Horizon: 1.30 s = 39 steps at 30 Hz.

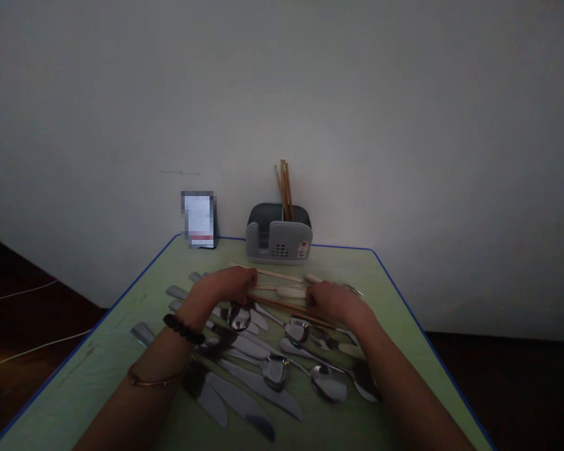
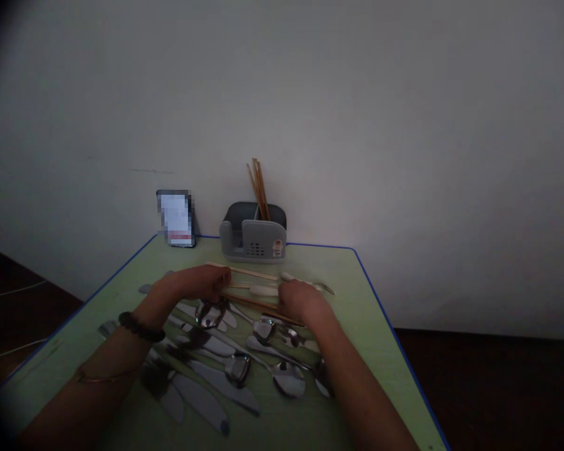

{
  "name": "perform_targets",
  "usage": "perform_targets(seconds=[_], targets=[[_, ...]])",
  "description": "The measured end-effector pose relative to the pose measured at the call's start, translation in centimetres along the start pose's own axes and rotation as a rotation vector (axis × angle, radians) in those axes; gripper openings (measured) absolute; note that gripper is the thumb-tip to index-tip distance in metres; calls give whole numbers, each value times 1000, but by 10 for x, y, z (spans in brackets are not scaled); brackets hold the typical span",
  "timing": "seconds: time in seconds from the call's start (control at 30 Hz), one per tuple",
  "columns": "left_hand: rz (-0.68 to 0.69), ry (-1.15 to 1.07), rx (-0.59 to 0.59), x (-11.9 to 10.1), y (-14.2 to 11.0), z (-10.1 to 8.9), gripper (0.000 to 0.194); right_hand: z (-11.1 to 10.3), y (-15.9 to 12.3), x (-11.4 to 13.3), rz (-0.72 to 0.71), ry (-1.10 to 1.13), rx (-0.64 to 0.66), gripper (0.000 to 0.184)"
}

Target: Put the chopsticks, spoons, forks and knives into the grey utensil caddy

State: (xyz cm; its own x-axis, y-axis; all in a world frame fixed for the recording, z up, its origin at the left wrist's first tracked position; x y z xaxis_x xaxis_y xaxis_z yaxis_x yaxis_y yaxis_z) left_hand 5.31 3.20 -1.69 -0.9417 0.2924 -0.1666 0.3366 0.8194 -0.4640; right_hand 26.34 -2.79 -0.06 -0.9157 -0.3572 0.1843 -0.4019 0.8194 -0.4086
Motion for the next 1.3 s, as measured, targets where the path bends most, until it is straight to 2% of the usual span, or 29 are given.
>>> perform_targets(seconds=[0.13,0.23,0.37,0.47,0.53,0.63,0.77,0.87,0.97,1.03,1.17,1.3], targets=[[-13,-44,33,1,0,0,21,2,3,-3,-53,24,13,22],[25,-56,19,2,1,-2,18,1,3,-2,-97,47,23,22],[145,-109,-50,5,-4,-11,14,-5,-2,-4,-131,117,32,30],[254,-180,-143,3,-13,-22,13,-11,-6,-10,-213,219,14,23],[308,-219,-238,-1,-20,-30,16,-17,-10,-16,-277,279,-20,20],[337,-253,-351,-9,-31,-42,19,-30,-24,-28,-330,431,-61,26],[351,-313,-377,-14,-46,-51,21,-52,-52,-44,-293,534,-230,36],[349,-370,-497,-13,-61,-59,24,-63,-68,-51,-283,520,-312,40],[373,-419,-644,-16,-75,-66,26,-66,-74,-50,-295,540,-314,41],[402,-445,-691,-22,-82,-68,28,-66,-73,-45,-307,563,-298,40],[509,-506,-698,-36,-89,-67,26,-69,-72,-32,-348,590,-291,38],[619,-521,-722,-42,-89,-65,19,-74,-75,-25,-329,600,-307,34]])
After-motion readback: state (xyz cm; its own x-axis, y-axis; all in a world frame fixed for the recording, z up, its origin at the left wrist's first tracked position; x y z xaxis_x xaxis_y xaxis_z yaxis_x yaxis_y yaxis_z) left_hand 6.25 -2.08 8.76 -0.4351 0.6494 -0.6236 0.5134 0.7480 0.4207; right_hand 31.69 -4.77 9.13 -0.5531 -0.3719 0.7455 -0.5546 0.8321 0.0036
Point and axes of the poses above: each hand's wrist, its own y-axis towards the middle knuckle, its own z-axis out of the palm, x = y × z, the point moved 2 cm from there along y, towards the middle knuckle, and after that the axes turned 10 degrees about -z, right-handed, at the moved point
